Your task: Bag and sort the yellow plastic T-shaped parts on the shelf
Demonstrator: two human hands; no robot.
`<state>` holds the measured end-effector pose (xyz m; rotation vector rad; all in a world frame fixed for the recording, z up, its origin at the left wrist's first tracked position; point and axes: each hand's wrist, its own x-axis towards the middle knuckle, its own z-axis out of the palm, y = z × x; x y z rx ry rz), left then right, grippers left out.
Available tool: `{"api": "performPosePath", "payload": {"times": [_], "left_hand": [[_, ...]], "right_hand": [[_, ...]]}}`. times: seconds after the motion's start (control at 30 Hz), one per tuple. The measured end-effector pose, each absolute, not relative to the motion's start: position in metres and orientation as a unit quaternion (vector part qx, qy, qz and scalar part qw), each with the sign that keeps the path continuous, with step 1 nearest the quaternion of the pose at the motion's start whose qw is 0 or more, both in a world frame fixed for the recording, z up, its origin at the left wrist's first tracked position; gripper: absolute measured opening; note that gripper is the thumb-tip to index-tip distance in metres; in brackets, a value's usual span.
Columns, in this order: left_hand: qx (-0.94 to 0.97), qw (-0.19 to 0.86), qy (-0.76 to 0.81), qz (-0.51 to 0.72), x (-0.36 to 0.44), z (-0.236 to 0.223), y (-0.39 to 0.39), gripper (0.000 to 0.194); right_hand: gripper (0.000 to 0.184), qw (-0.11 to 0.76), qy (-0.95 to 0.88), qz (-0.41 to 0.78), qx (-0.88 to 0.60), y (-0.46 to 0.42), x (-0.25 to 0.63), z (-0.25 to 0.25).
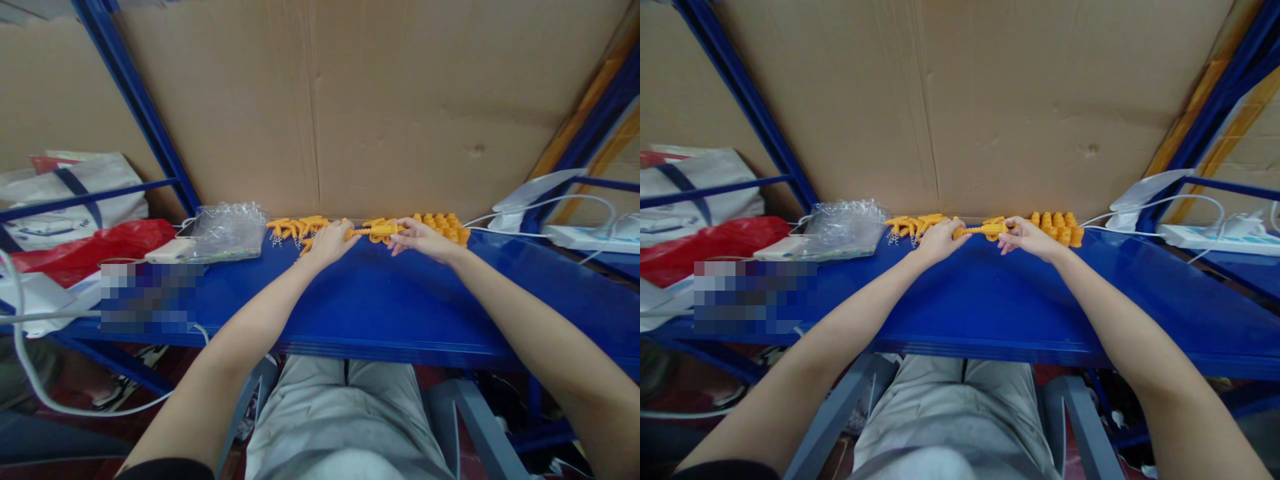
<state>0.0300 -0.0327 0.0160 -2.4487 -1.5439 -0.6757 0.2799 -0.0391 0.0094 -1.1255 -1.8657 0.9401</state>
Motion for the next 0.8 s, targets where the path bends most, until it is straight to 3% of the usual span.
{"api": "performPosePath", "payload": {"times": [0.1,0.23,0.37,0.5,0.6,0.8], "left_hand": [[-0.818,0.081,-0.521,-0.23,0.0309,0.0161,-0.0337,0.032],[-0.816,0.078,-0.524,-0.231,0.0318,0.0159,-0.0346,0.031],[-0.812,0.08,-0.532,-0.228,0.0315,0.0157,-0.034,0.03],[-0.808,0.082,-0.533,-0.237,0.0311,0.0154,-0.0337,0.029],[-0.812,0.082,-0.519,-0.255,0.0316,0.0148,-0.0343,0.029],[-0.817,0.089,-0.492,-0.286,0.033,0.012,-0.0326,0.028]], "right_hand": [[0.034,0.374,-0.714,0.373,-0.46,-0.0394,0.2768,0.0081],[0.05,0.364,-0.694,0.372,-0.498,-0.0376,0.2737,0.005],[0.047,0.375,-0.712,0.36,-0.472,-0.0332,0.2766,0.0016],[0.057,0.415,-0.718,0.319,-0.459,-0.0311,0.2778,0.0001],[0.049,0.43,-0.706,0.315,-0.466,-0.0331,0.2757,0.0014],[0.066,0.402,-0.691,0.321,-0.508,-0.0369,0.2752,0.0065]]}}
